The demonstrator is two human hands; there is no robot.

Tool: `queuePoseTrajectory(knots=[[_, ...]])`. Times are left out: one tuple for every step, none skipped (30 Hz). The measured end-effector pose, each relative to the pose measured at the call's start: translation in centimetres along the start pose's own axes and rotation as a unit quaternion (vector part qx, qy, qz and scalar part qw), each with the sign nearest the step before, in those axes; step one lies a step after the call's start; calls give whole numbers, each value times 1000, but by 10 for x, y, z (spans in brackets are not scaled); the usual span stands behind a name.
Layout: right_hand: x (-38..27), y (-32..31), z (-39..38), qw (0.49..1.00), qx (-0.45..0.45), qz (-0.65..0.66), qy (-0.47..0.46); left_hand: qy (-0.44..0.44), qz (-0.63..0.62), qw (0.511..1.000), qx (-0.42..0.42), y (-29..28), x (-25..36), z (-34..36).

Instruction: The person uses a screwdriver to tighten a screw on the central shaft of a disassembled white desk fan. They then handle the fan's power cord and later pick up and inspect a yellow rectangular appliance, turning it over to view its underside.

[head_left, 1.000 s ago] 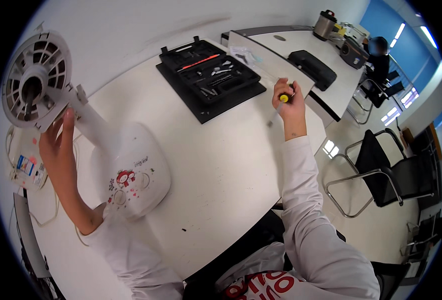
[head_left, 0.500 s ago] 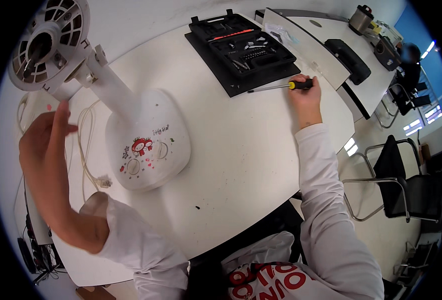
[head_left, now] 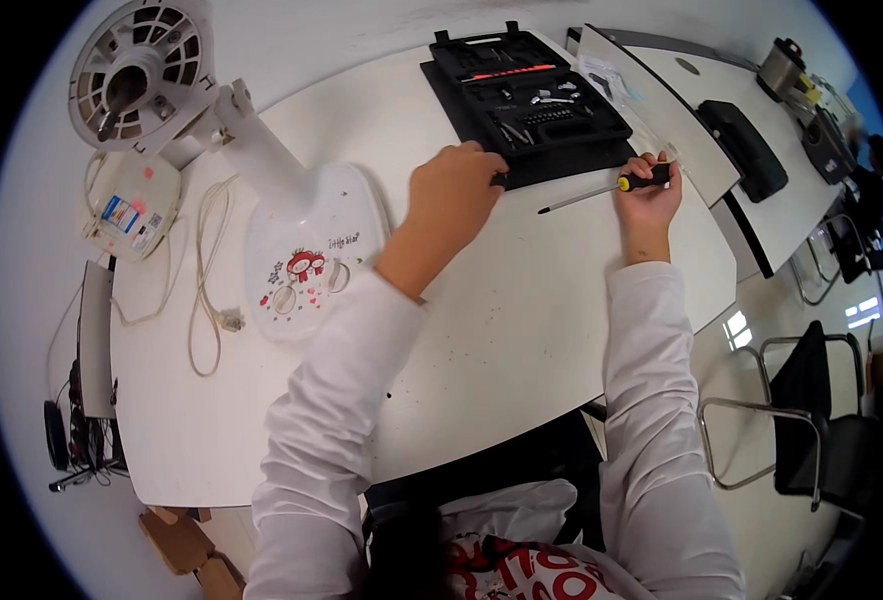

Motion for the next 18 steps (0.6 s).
queuePoseTrajectory(knots=[[-1,0,1,1000,2,4,-1,-5,6,1000,0,10,2,6],[-1,-1,2,1000,7,12,-1,-9,13,1000,1,19,3,9],[-2,-1,4,1000,6,12,-1,-13,27,1000,7,24,5,12],[-3,-1,5,1000,5,12,0,-17,42,999,14,28,6,15],[-3,-2,5,1000,4,12,0,-21,57,998,20,30,6,16],[-3,-3,3,1000,-3,14,5,-24,57,998,18,36,6,18],[-3,-2,4,1000,-5,10,6,-27,57,998,15,40,6,19],[-2,-1,6,1000,-7,7,8,-31,58,998,13,44,6,19],[-3,-1,5,1000,-8,4,9,-29,59,998,24,48,6,19],[-3,-2,5,1000,-6,5,7,-28,60,997,36,51,5,19],[-3,-3,5,1000,-4,5,5,-27,63,997,48,53,4,18],[0,-4,6,1000,-5,5,9,-18,63,996,57,54,3,19],[0,-2,7,1000,-12,4,12,-11,65,996,66,56,3,20],[-2,0,6,1000,-19,4,17,-4,67,995,76,58,2,21],[2,2,4,999,-29,5,31,4,75,992,97,61,-2,21],[2,2,4,998,-28,30,53,7,70,993,91,63,-3,20],[0,1,5,995,-29,55,78,14,82,993,86,64,0,20],[-1,-6,9,994,-52,47,78,28,94,992,80,68,0,17]])
Point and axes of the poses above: each hand's wrist, its own z-axis towards the middle knuckle, its own y-axis out of the palm, x = y × z, the point moved 3 cm from there along z, towards the middle knuckle, and after that the axes turned 1 degree about -x, right-handed, at the moved point
